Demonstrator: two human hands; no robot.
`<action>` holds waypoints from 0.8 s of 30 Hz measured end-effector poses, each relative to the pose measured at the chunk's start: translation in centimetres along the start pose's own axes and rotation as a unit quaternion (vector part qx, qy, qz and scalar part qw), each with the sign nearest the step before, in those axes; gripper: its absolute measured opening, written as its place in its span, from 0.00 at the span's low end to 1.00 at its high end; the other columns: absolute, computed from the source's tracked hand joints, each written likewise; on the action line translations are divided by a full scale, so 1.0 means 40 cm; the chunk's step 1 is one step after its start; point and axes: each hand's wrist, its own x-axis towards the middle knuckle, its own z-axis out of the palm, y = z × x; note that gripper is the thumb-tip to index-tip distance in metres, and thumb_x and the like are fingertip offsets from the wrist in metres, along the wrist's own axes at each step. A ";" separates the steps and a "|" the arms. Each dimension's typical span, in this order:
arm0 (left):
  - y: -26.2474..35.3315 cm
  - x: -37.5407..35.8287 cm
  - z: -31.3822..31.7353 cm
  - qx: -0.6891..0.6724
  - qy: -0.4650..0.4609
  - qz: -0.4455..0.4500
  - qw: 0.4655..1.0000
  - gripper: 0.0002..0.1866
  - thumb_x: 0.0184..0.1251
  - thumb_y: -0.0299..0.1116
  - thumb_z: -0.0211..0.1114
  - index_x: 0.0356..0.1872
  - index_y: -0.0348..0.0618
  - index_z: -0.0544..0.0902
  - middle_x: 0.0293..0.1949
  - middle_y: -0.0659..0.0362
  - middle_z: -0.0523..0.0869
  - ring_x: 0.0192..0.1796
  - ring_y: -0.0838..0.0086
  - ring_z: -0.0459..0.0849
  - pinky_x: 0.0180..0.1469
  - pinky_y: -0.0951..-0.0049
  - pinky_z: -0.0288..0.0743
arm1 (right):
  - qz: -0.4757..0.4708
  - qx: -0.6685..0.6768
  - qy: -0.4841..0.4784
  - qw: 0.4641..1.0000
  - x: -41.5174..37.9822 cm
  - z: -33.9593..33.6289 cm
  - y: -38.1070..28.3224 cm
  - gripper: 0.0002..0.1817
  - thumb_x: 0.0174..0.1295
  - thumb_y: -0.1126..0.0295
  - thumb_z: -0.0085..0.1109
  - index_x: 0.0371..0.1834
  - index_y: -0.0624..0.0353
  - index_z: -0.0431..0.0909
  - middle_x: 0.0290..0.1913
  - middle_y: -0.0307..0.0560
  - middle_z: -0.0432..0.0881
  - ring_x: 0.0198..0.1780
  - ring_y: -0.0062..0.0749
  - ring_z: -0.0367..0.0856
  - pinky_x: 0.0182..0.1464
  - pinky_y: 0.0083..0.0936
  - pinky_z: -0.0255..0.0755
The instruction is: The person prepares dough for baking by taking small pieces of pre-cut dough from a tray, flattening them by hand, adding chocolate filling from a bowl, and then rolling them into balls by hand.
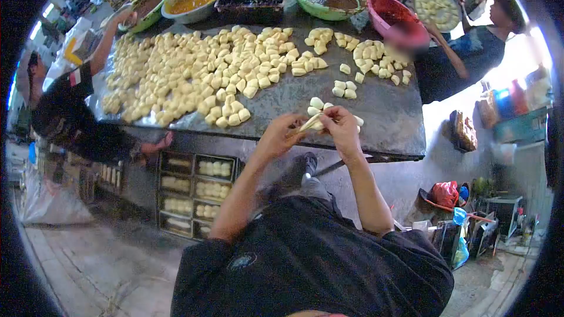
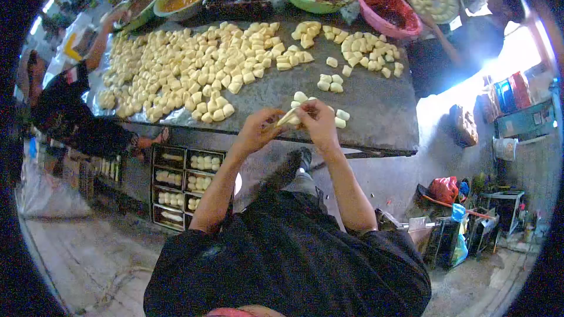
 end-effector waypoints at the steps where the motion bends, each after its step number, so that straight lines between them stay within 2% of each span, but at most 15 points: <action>1: 0.002 0.008 -0.001 0.001 -0.024 -0.074 0.997 0.19 0.65 0.30 0.69 0.56 0.39 0.80 0.53 0.52 0.82 0.52 0.71 0.81 0.45 0.71 0.80 | -0.024 -0.003 0.036 0.999 0.000 -0.012 -0.011 0.08 0.64 0.74 0.65 0.43 0.64 0.78 0.36 0.42 0.82 0.34 0.23 0.82 0.34 0.21 0.78; 2: 0.002 0.017 -0.001 0.003 -0.047 -0.148 0.988 0.16 0.65 0.29 0.69 0.53 0.38 0.81 0.49 0.53 0.85 0.51 0.73 0.82 0.44 0.71 0.80 | -0.044 -0.034 0.074 0.996 0.005 -0.031 -0.011 0.08 0.66 0.74 0.62 0.44 0.64 0.77 0.39 0.43 0.82 0.36 0.24 0.82 0.37 0.22 0.79; 5: -0.099 0.050 0.011 -0.060 -0.018 -0.101 0.993 0.20 0.68 0.35 0.66 0.58 0.38 0.79 0.49 0.49 0.85 0.53 0.63 0.82 0.53 0.63 0.76 | -0.078 0.111 0.135 0.981 0.009 -0.083 -0.036 0.07 0.69 0.69 0.60 0.45 0.60 0.77 0.40 0.40 0.81 0.42 0.23 0.81 0.43 0.22 0.80; 7: -0.181 0.078 0.023 0.098 0.031 -0.023 0.994 0.21 0.72 0.40 0.60 0.59 0.36 0.78 0.51 0.47 0.85 0.56 0.58 0.81 0.58 0.61 0.74 | -0.066 0.275 0.109 0.953 0.021 -0.136 -0.063 0.09 0.70 0.71 0.58 0.48 0.62 0.77 0.44 0.43 0.82 0.45 0.26 0.82 0.47 0.24 0.79; 9: -0.204 0.103 0.041 0.261 0.120 0.014 0.958 0.24 0.75 0.44 0.55 0.61 0.35 0.77 0.52 0.46 0.84 0.59 0.52 0.79 0.62 0.57 0.71 | -0.052 0.431 0.076 0.897 0.045 -0.175 -0.085 0.10 0.71 0.72 0.56 0.52 0.64 0.76 0.48 0.46 0.82 0.48 0.29 0.82 0.50 0.26 0.79; 10: -0.165 0.110 0.059 0.342 0.183 0.012 0.922 0.25 0.76 0.46 0.53 0.62 0.34 0.76 0.53 0.46 0.84 0.60 0.50 0.78 0.64 0.55 0.69 | -0.058 0.428 0.069 0.899 0.053 -0.176 -0.091 0.14 0.69 0.75 0.57 0.57 0.65 0.75 0.52 0.48 0.82 0.48 0.31 0.83 0.53 0.27 0.78; 11: -0.126 0.126 0.078 0.418 0.245 0.010 0.875 0.27 0.77 0.48 0.51 0.63 0.34 0.75 0.53 0.45 0.84 0.61 0.47 0.77 0.65 0.53 0.67 | -0.065 0.356 0.054 0.931 0.058 -0.170 -0.094 0.16 0.68 0.76 0.58 0.58 0.65 0.74 0.51 0.47 0.82 0.48 0.30 0.83 0.53 0.26 0.78; 13: 0.079 0.187 0.065 0.201 0.297 0.052 0.932 0.28 0.78 0.50 0.48 0.61 0.35 0.78 0.54 0.45 0.84 0.63 0.46 0.76 0.65 0.50 0.67 | -0.076 0.207 0.024 0.975 0.053 -0.119 -0.124 0.18 0.66 0.78 0.59 0.60 0.65 0.74 0.51 0.47 0.82 0.48 0.28 0.83 0.53 0.26 0.79; 14: 0.164 0.209 0.061 0.088 0.315 0.068 0.942 0.29 0.78 0.51 0.47 0.60 0.35 0.79 0.55 0.45 0.84 0.64 0.45 0.75 0.65 0.48 0.67 | -0.053 0.188 -0.004 0.981 0.046 -0.098 -0.136 0.20 0.64 0.79 0.61 0.60 0.65 0.73 0.52 0.47 0.82 0.49 0.27 0.83 0.53 0.26 0.79; 16: 0.224 0.242 0.074 0.051 0.287 0.221 0.931 0.26 0.75 0.52 0.53 0.54 0.38 0.83 0.52 0.49 0.85 0.61 0.52 0.79 0.62 0.50 0.69 | -0.009 0.151 -0.062 0.986 0.038 -0.062 -0.159 0.24 0.61 0.79 0.65 0.61 0.66 0.73 0.52 0.47 0.82 0.49 0.26 0.83 0.52 0.25 0.79; 17: 0.249 0.258 0.078 0.030 0.269 0.296 0.916 0.25 0.74 0.52 0.56 0.51 0.40 0.85 0.51 0.51 0.86 0.60 0.55 0.81 0.61 0.51 0.70 | -0.016 0.176 -0.107 0.978 0.033 -0.055 -0.159 0.23 0.56 0.78 0.69 0.56 0.65 0.76 0.53 0.46 0.82 0.50 0.25 0.82 0.49 0.24 0.79; 20: 0.343 0.317 0.065 0.085 0.210 0.412 0.883 0.29 0.65 0.62 0.60 0.41 0.43 0.87 0.36 0.60 0.90 0.48 0.61 0.88 0.55 0.56 0.75 | -0.102 -0.003 -0.126 0.987 0.059 -0.109 -0.223 0.16 0.56 0.75 0.70 0.48 0.65 0.81 0.47 0.43 0.84 0.48 0.24 0.82 0.49 0.22 0.77; 22: 0.332 0.377 0.067 0.052 0.165 0.420 0.891 0.22 0.65 0.55 0.65 0.43 0.45 0.88 0.43 0.59 0.89 0.51 0.63 0.87 0.57 0.57 0.74 | -0.150 -0.064 -0.107 0.981 0.067 -0.126 -0.284 0.12 0.57 0.74 0.69 0.44 0.64 0.83 0.44 0.42 0.84 0.46 0.23 0.82 0.48 0.22 0.77; 23: 0.326 0.408 0.068 0.034 0.142 0.423 0.894 0.20 0.66 0.52 0.67 0.44 0.46 0.88 0.46 0.58 0.89 0.52 0.64 0.86 0.58 0.58 0.73 | -0.116 -0.006 -0.131 0.985 0.076 -0.145 -0.296 0.12 0.58 0.73 0.68 0.44 0.65 0.82 0.44 0.42 0.84 0.46 0.24 0.82 0.48 0.23 0.77; 24: 0.342 0.438 0.060 -0.015 0.114 0.410 0.905 0.19 0.55 0.48 0.75 0.44 0.48 0.88 0.42 0.65 0.90 0.48 0.69 0.88 0.56 0.61 0.75 | -0.081 0.052 -0.154 0.983 0.084 -0.170 -0.306 0.12 0.59 0.73 0.68 0.44 0.65 0.82 0.45 0.43 0.84 0.46 0.25 0.82 0.48 0.24 0.77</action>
